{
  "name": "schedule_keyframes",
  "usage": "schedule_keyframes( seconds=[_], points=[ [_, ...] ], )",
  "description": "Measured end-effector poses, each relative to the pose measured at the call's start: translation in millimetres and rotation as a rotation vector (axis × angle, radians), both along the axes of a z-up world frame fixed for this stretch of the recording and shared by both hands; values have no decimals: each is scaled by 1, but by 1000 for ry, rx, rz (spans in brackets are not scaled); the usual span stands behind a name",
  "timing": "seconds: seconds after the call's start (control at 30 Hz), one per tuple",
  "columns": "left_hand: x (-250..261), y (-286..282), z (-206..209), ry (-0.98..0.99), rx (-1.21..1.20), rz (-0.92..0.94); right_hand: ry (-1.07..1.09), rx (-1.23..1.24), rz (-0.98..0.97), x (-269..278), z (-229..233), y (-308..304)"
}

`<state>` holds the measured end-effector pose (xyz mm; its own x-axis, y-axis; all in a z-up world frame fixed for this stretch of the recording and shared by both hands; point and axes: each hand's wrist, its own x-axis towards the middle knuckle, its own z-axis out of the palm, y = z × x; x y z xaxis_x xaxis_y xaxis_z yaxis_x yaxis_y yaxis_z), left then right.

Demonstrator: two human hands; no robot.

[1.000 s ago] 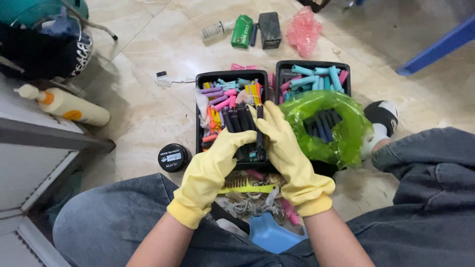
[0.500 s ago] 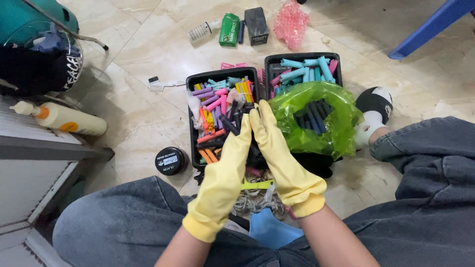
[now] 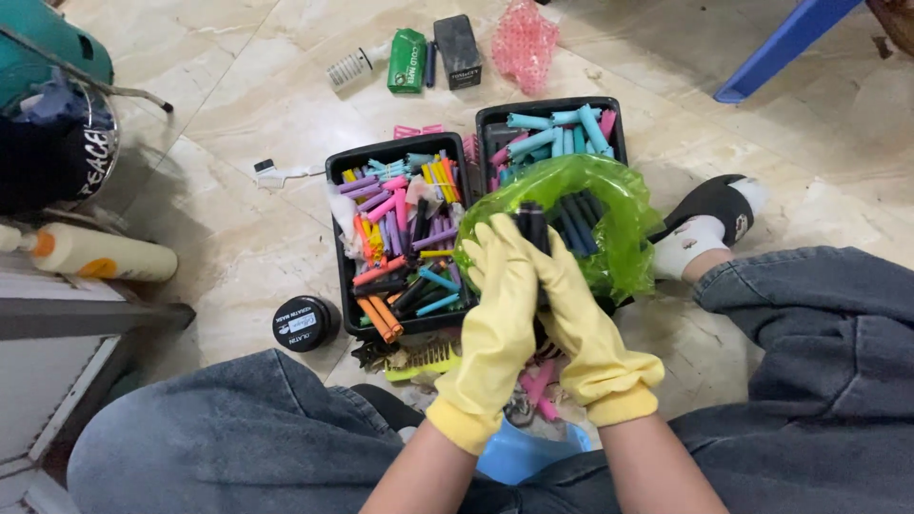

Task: Sorting and organizing hair rollers into a divided storage tray

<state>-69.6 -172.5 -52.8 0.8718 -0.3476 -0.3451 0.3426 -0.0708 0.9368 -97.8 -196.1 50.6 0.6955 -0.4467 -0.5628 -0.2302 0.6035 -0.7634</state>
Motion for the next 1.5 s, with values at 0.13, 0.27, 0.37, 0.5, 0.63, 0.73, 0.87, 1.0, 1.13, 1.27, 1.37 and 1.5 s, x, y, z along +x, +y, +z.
schedule_keyframes(
  seconds=[0.13,0.27,0.37,0.5,0.63,0.73,0.87,1.0,1.13,1.27,1.37,1.5],
  points=[
    [3,-35,-5,-121,100,-26,-29,245,-108,-10,-27,-4],
    [-10,-45,-12,-246,195,-47,0,86,-76,-17,-86,-21],
    [-11,-38,-17,-325,262,-62,26,-30,-49,-17,-133,-81],
    [-4,-29,-31,-398,324,-76,37,-181,-60,-12,-125,-112],
    [16,-20,-47,-961,759,-715,363,-570,275,1,-151,-161],
    [28,-11,-55,-1156,934,-1030,622,-825,458,10,-147,-182],
    [28,6,-26,-1205,1046,-1316,757,-997,519,21,-100,-174],
    [31,3,-7,-694,1085,-1205,764,-858,805,31,-67,-141],
    [32,0,25,-577,1096,-1082,797,-865,1078,44,-94,-126],
    [25,-1,26,-616,1020,-1143,724,-799,639,51,-153,-121],
    [27,6,14,-736,1091,-1242,748,-754,501,47,-132,-90],
    [34,13,5,-731,1088,-1184,730,-946,560,36,-153,-77]
  ],
)
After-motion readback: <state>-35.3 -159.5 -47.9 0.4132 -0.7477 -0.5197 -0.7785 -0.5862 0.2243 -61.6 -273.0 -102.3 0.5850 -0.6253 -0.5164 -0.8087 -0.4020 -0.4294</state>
